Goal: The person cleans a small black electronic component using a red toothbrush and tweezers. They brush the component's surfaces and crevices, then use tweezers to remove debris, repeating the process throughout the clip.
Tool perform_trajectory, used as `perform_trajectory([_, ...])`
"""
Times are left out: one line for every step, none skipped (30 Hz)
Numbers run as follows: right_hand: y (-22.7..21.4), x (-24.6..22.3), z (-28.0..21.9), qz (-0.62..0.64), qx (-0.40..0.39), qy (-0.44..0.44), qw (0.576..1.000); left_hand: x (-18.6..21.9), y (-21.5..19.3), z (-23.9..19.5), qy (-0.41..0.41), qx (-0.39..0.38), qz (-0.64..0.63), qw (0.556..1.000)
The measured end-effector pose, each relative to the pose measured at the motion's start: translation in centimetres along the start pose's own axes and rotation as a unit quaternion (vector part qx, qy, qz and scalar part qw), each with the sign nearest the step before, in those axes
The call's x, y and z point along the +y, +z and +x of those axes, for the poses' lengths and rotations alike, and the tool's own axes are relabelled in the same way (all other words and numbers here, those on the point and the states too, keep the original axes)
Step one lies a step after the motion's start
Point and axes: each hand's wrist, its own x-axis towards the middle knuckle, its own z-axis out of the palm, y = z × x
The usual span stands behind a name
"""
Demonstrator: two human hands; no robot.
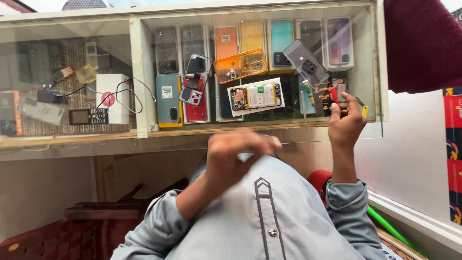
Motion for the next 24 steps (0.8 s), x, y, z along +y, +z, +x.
perform_trajectory([0.2, 0.8, 0.2, -0.011, 0.002, 0.001, 1.000, -2.0, 0.0, -0.8, -0.082, 0.015, -0.010, 0.996])
perform_trajectory([0.4, 1.5, 0.5, -0.023, 0.005, 0.001, 1.000, -4.1, -0.1, -1.5, -0.164, 0.027, -0.022, 0.986])
perform_trajectory([0.7, 2.2, 0.9, -0.035, 0.008, 0.002, 0.999, -6.2, -0.1, -2.2, -0.225, 0.073, -0.054, 0.970])
perform_trajectory([1.0, 2.8, 1.1, -0.038, 0.013, -0.003, 0.999, -8.2, -0.1, -2.9, -0.284, 0.117, -0.087, 0.948])
perform_trajectory([1.4, 3.4, 1.4, -0.042, 0.017, -0.008, 0.999, -10.2, -0.5, -3.5, -0.303, 0.140, -0.092, 0.938])
perform_trajectory([1.7, 4.0, 1.6, -0.046, 0.022, -0.012, 0.999, -12.0, -1.2, -4.0, -0.321, 0.163, -0.098, 0.928])
perform_trajectory([2.0, 4.5, 1.8, -0.048, 0.020, -0.006, 0.999, -13.8, -2.1, -4.4, -0.339, 0.185, -0.105, 0.916])
perform_trajectory([2.3, 4.8, 2.0, -0.049, 0.018, -0.001, 0.999, -15.5, -2.9, -4.4, -0.341, 0.194, -0.076, 0.917])
perform_trajectory([2.6, 5.1, 2.3, -0.050, 0.015, 0.004, 0.999, -17.1, -3.9, -4.2, -0.341, 0.203, -0.047, 0.916])
perform_trajectory([2.8, 5.4, 2.4, -0.054, 0.023, -0.012, 0.998, -18.5, -4.9, -4.1, -0.343, 0.215, -0.017, 0.914])
perform_trajectory([2.8, 5.6, 2.6, -0.059, 0.030, -0.028, 0.997, -19.7, -6.0, -3.9, -0.335, 0.236, -0.007, 0.912])
perform_trajectory([2.9, 5.7, 2.7, -0.062, 0.037, -0.044, 0.996, -20.7, -7.2, -3.7, -0.325, 0.257, 0.004, 0.910])
perform_trajectory([2.9, 5.8, 2.9, -0.055, 0.037, -0.036, 0.997, -21.5, -8.5, -3.4, -0.325, 0.277, 0.013, 0.904])
perform_trajectory([2.8, 5.9, 2.9, -0.049, 0.036, -0.027, 0.998, -22.0, -9.8, -3.2, -0.326, 0.297, 0.023, 0.897])
perform_trajectory([2.8, 5.9, 2.9, -0.042, 0.035, -0.017, 0.998, -22.4, -11.0, -3.4, -0.326, 0.316, 0.033, 0.890])
perform_trajectory([2.7, 6.0, 2.9, -0.048, 0.035, -0.013, 0.998, -22.7, -12.0, -3.6, -0.327, 0.318, 0.079, 0.886])
perform_trajectory([2.7, 6.1, 2.9, -0.054, 0.035, -0.009, 0.998, -22.9, -12.9, -3.8, -0.328, 0.319, 0.124, 0.880])
perform_trajectory([2.4, 6.2, 2.8, -0.063, 0.036, -0.003, 0.997, -23.1, -13.5, -4.1, -0.329, 0.319, 0.166, 0.873])
perform_trajectory([2.2, 6.4, 2.7, -0.071, 0.037, -0.005, 0.997, -23.5, -14.0, -4.5, -0.335, 0.318, 0.185, 0.867])
perform_trajectory([2.2, 6.4, 2.7, -0.079, 0.037, -0.008, 0.996, -23.8, -14.5, -4.8, -0.339, 0.319, 0.204, 0.861])
perform_trajectory([2.1, 6.4, 2.6, -0.087, 0.038, -0.010, 0.995, -24.3, -14.8, -5.1, -0.343, 0.319, 0.224, 0.855])
perform_trajectory([2.1, 6.4, 2.7, -0.084, 0.038, -0.002, 0.996, -24.9, -14.9, -5.2, -0.349, 0.319, 0.222, 0.853])
perform_trajectory([2.2, 6.4, 2.7, -0.080, 0.039, 0.006, 0.996, -25.4, -15.0, -5.4, -0.354, 0.320, 0.220, 0.851])
perform_trajectory([2.2, 6.4, 2.6, -0.078, 0.040, 0.014, 0.996, -26.0, -14.9, -5.6, -0.359, 0.321, 0.218, 0.849])
